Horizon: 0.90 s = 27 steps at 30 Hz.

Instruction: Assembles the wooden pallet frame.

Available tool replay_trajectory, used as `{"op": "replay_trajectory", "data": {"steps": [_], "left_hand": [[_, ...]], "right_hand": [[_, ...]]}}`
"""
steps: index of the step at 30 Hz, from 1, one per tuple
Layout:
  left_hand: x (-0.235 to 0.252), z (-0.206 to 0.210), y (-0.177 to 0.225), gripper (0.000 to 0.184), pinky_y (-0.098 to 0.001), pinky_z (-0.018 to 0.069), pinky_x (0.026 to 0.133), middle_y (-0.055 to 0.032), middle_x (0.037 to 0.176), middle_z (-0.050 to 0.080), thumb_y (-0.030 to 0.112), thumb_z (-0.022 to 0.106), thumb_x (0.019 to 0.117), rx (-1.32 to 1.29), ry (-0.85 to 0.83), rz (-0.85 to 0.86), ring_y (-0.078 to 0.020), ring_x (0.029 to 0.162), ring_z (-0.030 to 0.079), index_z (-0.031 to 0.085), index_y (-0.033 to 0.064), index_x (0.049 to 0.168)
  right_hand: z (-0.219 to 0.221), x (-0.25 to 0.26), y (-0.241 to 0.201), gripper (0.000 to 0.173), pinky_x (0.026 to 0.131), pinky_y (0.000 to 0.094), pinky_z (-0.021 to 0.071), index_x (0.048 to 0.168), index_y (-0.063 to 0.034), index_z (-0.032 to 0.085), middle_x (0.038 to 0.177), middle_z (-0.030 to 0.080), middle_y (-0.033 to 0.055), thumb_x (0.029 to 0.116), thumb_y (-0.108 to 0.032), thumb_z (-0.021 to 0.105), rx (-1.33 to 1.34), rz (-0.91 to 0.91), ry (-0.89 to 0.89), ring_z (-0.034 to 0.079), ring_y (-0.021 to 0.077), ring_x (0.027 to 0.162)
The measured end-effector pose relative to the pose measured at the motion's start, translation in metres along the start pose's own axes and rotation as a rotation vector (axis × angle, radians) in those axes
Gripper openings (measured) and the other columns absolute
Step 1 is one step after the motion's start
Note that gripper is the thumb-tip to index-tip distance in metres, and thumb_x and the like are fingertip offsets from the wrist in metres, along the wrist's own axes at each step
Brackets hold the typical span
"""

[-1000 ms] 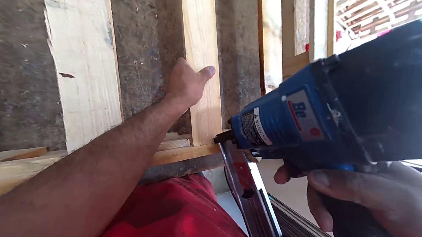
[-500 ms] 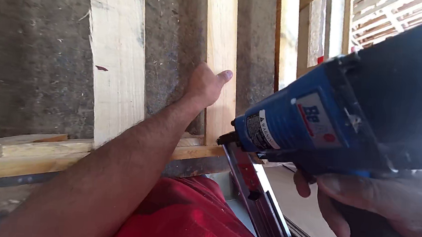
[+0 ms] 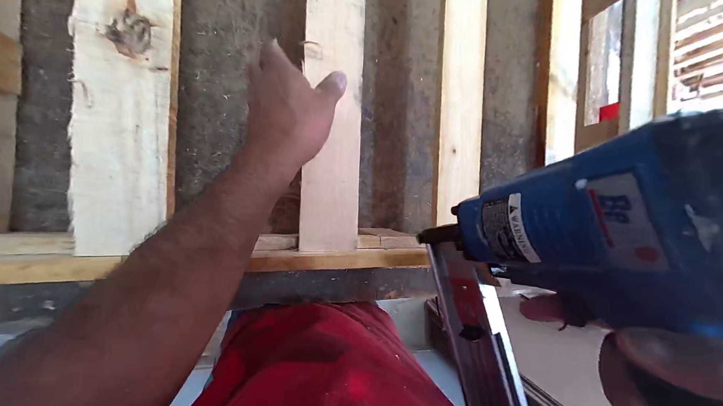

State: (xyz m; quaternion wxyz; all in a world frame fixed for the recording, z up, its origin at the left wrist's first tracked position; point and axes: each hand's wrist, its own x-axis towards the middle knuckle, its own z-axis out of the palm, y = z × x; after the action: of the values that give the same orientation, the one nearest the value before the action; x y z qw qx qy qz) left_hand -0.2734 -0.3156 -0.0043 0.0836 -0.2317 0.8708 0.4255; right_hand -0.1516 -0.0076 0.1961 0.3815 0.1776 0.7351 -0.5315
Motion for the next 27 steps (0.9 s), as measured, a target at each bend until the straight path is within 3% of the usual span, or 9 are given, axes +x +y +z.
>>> {"op": "replay_trajectory", "data": {"steps": [2,3,4,5,10,15,19,25,27], "left_hand": [[0.0,0.01,-0.021,0.082,-0.0623,0.052,0.097,-0.0278,0.125,0.062,0.059,0.062,0.0961,-0.111,-0.127,-0.093,-0.0404,0.114,0.065,0.044,-0.0063,0.142],[-0.002,0.018,-0.028,0.072,-0.0609,0.0549,0.091,-0.0248,0.113,0.067,0.06,0.059,0.0979,-0.176,-0.18,-0.125,-0.0372,0.105,0.068,0.056,-0.006,0.126],[-0.003,0.021,-0.03,0.07,-0.061,0.054,0.089,-0.0239,0.107,0.067,0.061,0.054,0.1,-0.197,-0.23,-0.148,-0.0371,0.101,0.068,0.06,-0.0061,0.116],[-0.004,0.02,-0.029,0.068,-0.0608,0.0529,0.089,-0.0236,0.106,0.067,0.06,0.051,0.102,-0.193,-0.262,-0.147,-0.0372,0.102,0.068,0.06,-0.006,0.115],[-0.005,0.018,-0.031,0.063,-0.0575,0.053,0.091,-0.0227,0.108,0.067,0.056,0.047,0.1051,-0.23,-0.295,-0.131,-0.0354,0.106,0.067,0.059,-0.0044,0.119],[-0.001,0.018,-0.032,0.063,-0.06,0.0524,0.092,-0.0226,0.111,0.068,0.058,0.048,0.1039,-0.201,-0.307,-0.141,-0.0373,0.109,0.067,0.059,-0.0011,0.124],[0.0,0.017,-0.032,0.063,-0.0589,0.053,0.091,-0.0225,0.11,0.068,0.058,0.047,0.1044,-0.192,-0.322,-0.135,-0.0367,0.108,0.067,0.059,-0.001,0.123],[0.001,0.013,-0.032,0.064,-0.0583,0.0523,0.093,-0.0229,0.113,0.067,0.058,0.046,0.1046,-0.193,-0.355,-0.134,-0.0366,0.11,0.066,0.058,-0.0019,0.125],[0.001,0.012,-0.034,0.064,-0.0579,0.0526,0.092,-0.0226,0.112,0.067,0.058,0.046,0.1049,-0.197,-0.373,-0.129,-0.036,0.11,0.067,0.058,-0.002,0.124]], "right_hand": [[0.028,-0.002,-0.003,0.02,0.054,0.0324,0.0627,0.106,-0.0125,0.071,0.09,0.075,0.0136,0.0873,-0.006,0.066,0.027,-0.03,-0.009,0.07,0.0199,0.058],[0.041,-0.002,-0.006,0.02,0.054,0.0325,0.0628,0.107,-0.0131,0.071,0.092,0.075,0.0142,0.0887,-0.009,0.066,0.015,-0.039,-0.015,0.07,0.0199,0.058],[0.053,0.0,-0.008,0.019,0.053,0.0324,0.0627,0.108,-0.0136,0.072,0.094,0.075,0.0149,0.0902,-0.012,0.066,0.002,-0.047,-0.027,0.07,0.0198,0.057],[0.065,0.001,-0.01,0.017,0.052,0.0321,0.062,0.108,-0.0138,0.072,0.095,0.075,0.0153,0.0913,-0.014,0.066,-0.013,-0.049,-0.032,0.069,0.0196,0.056],[0.103,0.006,-0.017,0.02,0.051,0.0342,0.061,0.111,-0.0132,0.071,0.099,0.072,0.0193,0.0955,-0.021,0.061,-0.028,0.023,-0.008,0.066,0.0223,0.053],[0.111,0.007,-0.031,0.018,0.048,0.0341,0.0589,0.105,-0.0128,0.071,0.09,0.069,0.018,0.0946,-0.025,0.062,-0.099,0.08,0.033,0.062,0.0212,0.05],[0.118,0.008,-0.037,0.021,0.049,0.0357,0.0609,0.114,-0.0134,0.069,0.104,0.072,0.02,0.0963,-0.021,0.061,-0.071,0.064,-0.016,0.067,0.0242,0.053],[0.126,0.016,-0.041,0.018,0.05,0.0341,0.0604,0.106,-0.0127,0.07,0.09,0.07,0.0175,0.096,-0.022,0.059,-0.143,0.066,-0.082,0.064,0.021,0.052],[0.124,0.018,-0.045,0.018,0.049,0.0358,0.0608,0.108,-0.0129,0.07,0.091,0.07,0.0187,0.096,-0.023,0.061,-0.16,0.062,-0.108,0.064,0.0229,0.051]]}}
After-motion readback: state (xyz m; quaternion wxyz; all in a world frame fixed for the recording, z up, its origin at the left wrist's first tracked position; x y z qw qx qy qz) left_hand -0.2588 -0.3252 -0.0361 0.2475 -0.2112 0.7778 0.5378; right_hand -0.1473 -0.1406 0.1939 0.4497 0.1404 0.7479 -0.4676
